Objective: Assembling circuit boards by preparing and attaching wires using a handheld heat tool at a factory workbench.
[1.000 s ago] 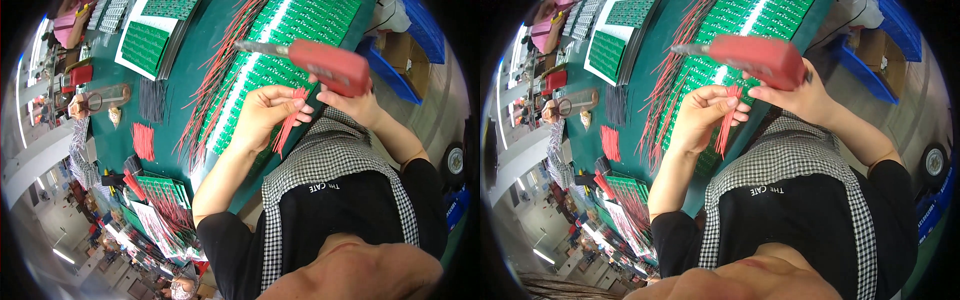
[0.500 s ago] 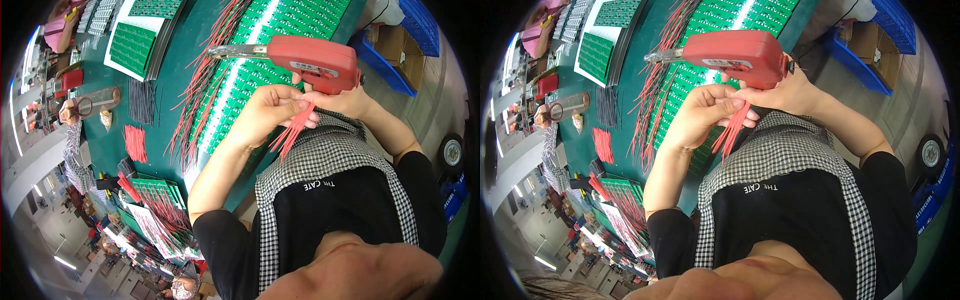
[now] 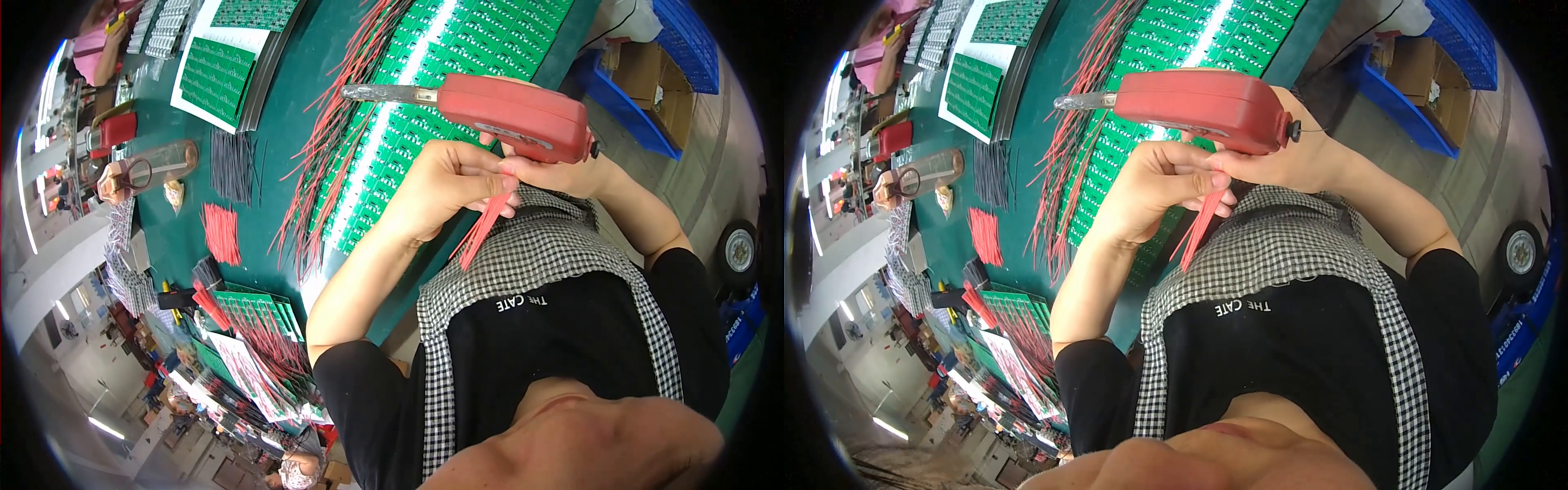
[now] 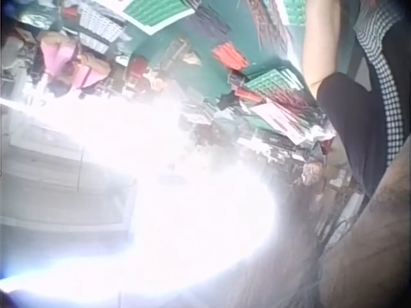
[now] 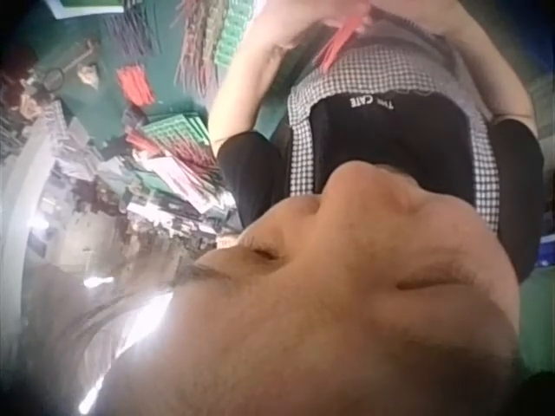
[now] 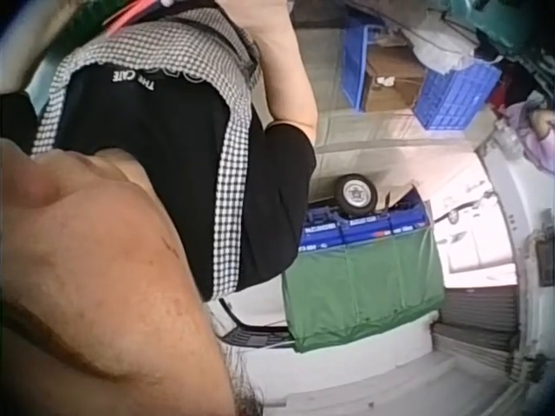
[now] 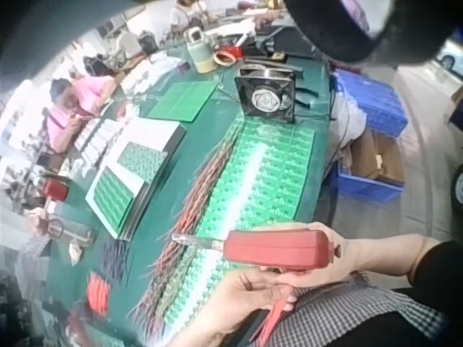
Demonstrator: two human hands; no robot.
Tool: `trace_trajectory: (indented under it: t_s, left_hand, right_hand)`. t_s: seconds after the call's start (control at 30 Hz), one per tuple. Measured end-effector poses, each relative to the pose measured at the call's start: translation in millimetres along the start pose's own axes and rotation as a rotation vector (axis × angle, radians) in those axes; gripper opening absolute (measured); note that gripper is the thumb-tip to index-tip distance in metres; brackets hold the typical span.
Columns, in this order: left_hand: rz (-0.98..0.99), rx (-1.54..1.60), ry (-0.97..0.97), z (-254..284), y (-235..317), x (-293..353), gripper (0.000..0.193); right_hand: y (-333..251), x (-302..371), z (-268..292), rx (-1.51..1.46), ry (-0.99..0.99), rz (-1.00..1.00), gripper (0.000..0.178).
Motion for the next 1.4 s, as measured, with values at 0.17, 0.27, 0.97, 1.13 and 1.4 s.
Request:
trace_trajectory:
  t_s: [0.17, 0.27, 0.97, 1.13, 1.4]
  left_hand:
    - [-0.03, 0.059, 0.001, 4.8, 4.5, 2.1, 0.016]
    - [0.039, 0.01, 0.05, 7.7, 10.7, 5.2, 0.015]
    - [-0.181, 0.143, 0.015, -6.0, 0.2, -16.1, 0.023]
    - [-0.13, 0.107, -0.04, -8.7, -0.1, -17.3, 0.024]
    - [-0.011, 0.102, -0.036, -4.6, 0.2, -15.9, 0.015]
  right_hand:
    - [-1.8, -2.1, 21.9, 0.106, 0.078, 0.198, 0.046]
    - [-28.3, -4.4, 36.7, 0.529, 0.077, 0.53, 0.047]
    - [-10.7, 5.8, 6.2, -0.029, 0.088, -0.124, 0.034]
    - [-6.6, 8.1, 3.9, 0.075, 0.062, -0.102, 0.026]
    - [-17.7, -0.1, -1.4, 0.09, 0.041, 0.25, 0.059]
Point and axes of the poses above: each hand's wrist, its own x-axis away from the middle knuckle, its own z-axis out of the back of the hand, y = z × x, the point moved 2 cm from there along -x, towards the middle knuckle, and after that the axes turned 2 degrees about y, right-handed, at the moved point
